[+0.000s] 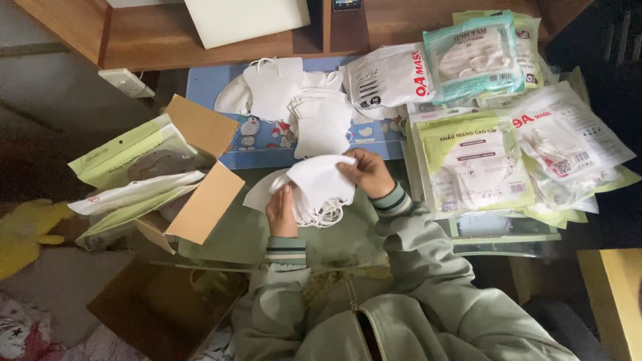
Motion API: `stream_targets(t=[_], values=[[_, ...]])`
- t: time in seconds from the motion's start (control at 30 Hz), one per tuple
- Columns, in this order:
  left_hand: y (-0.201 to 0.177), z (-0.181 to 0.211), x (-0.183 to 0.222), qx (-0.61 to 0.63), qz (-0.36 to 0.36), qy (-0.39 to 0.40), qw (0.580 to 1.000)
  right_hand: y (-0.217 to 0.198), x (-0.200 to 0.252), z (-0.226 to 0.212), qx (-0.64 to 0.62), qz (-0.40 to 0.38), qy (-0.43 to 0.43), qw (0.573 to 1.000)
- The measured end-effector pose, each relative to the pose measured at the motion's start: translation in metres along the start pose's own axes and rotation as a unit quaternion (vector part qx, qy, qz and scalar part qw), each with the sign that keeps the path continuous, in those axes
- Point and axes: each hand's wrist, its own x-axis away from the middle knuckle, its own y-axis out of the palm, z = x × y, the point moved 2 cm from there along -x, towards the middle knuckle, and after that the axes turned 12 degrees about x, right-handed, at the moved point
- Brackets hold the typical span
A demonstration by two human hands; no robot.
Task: The person is manually inspecting and stacking white face masks for packaging.
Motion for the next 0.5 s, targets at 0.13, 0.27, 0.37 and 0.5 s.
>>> stream_targets(t=[0.13, 0.27, 0.37, 0.5], values=[[0.001, -0.009, 0.0, 0.018, 0.045, -0.025, 0.999, 0.011, 0.007, 0.017, 0.012, -0.048, 0.014, 0.999], [-0.041, -0.102, -0.035, -0.005, 0.004, 0.043, 0.999, 0.01, 0.002, 0.022, 0.039, -0.038, 0.029, 0.998], [-0.034, -0.089, -0.033, -0.016, -0.006, 0.064, 0.998, -0.007, -0.023, 0.039, 0.204, 0.074, -0.007, 0.976], [-0.013, -0.043, -0.014, 0.008, -0.011, 0.068, 0.998, -0.008, -0.05, 0.037, 0.366, 0.143, -0.066, 0.917]])
